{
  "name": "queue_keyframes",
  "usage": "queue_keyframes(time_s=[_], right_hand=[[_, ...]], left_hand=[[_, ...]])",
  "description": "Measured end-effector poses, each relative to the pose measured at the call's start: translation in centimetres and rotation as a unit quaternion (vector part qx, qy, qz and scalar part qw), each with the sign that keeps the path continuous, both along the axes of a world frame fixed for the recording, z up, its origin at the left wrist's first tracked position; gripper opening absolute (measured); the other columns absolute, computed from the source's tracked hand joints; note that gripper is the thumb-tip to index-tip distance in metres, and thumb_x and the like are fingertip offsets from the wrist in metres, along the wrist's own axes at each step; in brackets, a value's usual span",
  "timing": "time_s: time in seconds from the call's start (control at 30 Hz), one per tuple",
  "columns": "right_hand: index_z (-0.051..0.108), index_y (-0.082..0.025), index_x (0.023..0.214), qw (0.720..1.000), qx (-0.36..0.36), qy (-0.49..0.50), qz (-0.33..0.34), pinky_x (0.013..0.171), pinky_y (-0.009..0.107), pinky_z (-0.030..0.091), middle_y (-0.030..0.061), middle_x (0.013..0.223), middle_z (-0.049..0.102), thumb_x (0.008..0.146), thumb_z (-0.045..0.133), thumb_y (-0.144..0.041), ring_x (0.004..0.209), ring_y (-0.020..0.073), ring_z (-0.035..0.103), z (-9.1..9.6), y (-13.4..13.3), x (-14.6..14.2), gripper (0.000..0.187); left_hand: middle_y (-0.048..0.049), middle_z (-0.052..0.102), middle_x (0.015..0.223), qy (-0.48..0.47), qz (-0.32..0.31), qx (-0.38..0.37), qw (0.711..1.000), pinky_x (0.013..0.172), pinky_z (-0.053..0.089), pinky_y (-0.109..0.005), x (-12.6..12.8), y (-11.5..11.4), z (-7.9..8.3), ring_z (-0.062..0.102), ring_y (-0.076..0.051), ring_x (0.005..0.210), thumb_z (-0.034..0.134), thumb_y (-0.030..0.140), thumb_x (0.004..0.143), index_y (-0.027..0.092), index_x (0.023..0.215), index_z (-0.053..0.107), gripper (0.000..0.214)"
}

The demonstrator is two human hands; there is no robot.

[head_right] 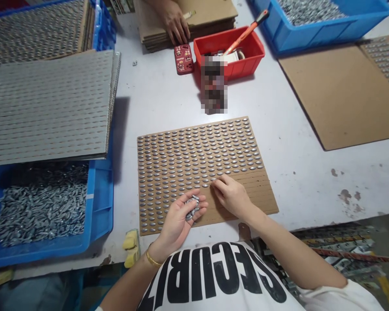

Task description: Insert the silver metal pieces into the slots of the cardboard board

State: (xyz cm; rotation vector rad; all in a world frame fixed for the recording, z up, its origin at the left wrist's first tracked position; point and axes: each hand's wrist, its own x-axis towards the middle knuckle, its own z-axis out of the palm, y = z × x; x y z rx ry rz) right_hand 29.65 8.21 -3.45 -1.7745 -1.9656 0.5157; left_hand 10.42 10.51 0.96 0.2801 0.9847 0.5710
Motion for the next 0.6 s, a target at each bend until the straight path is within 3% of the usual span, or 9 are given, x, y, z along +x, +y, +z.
queue_keyframes(time_s=[0.17,0.33,0.47,0.6], right_hand=[[0.064,-0.019,0.094,0.999,0.001,-0.037,0.013,0.067,0.025,0.044,0.0065,0.088,0.06,0.09,0.044,-0.012,0.079,0.0165,0.058,0.0,0.0,0.1,0.021],[0.064,-0.019,0.094,0.999,-0.001,-0.039,0.005,0.066,0.025,0.044,0.0067,0.088,0.061,0.091,0.045,-0.015,0.08,0.017,0.059,0.1,0.0,0.1,0.02],[0.061,-0.021,0.109,0.997,-0.004,0.071,0.008,0.069,0.026,0.047,0.0071,0.095,0.062,0.093,0.046,-0.021,0.083,0.0173,0.061,2.0,-0.3,0.0,0.022],[0.062,-0.022,0.108,0.965,-0.074,0.242,0.071,0.074,0.027,0.048,0.0064,0.099,0.063,0.092,0.05,-0.023,0.086,0.0161,0.06,4.5,-0.9,-0.1,0.02]], left_hand=[[-0.0098,0.069,0.097,-0.002,-0.003,0.0,1.0,0.085,0.051,-0.032,0.4,-0.1,0.3,0.067,-0.018,0.089,0.065,0.022,0.081,0.015,0.1,0.063,0.021],[-0.0086,0.069,0.092,0.009,-0.01,0.011,1.0,0.079,0.051,-0.028,0.5,-0.2,0.3,0.066,-0.015,0.08,0.066,0.028,0.081,0.013,0.102,0.063,0.025],[-0.0038,0.066,0.078,0.029,-0.024,0.034,0.999,0.063,0.047,-0.019,0.6,-0.5,0.0,0.059,-0.008,0.065,0.068,0.028,0.079,0.013,0.102,0.062,0.028],[-0.0012,0.064,0.07,0.035,-0.051,0.056,0.997,0.051,0.042,-0.018,1.0,-0.8,-0.5,0.056,-0.008,0.056,0.071,0.03,0.077,0.016,0.088,0.055,0.024]])
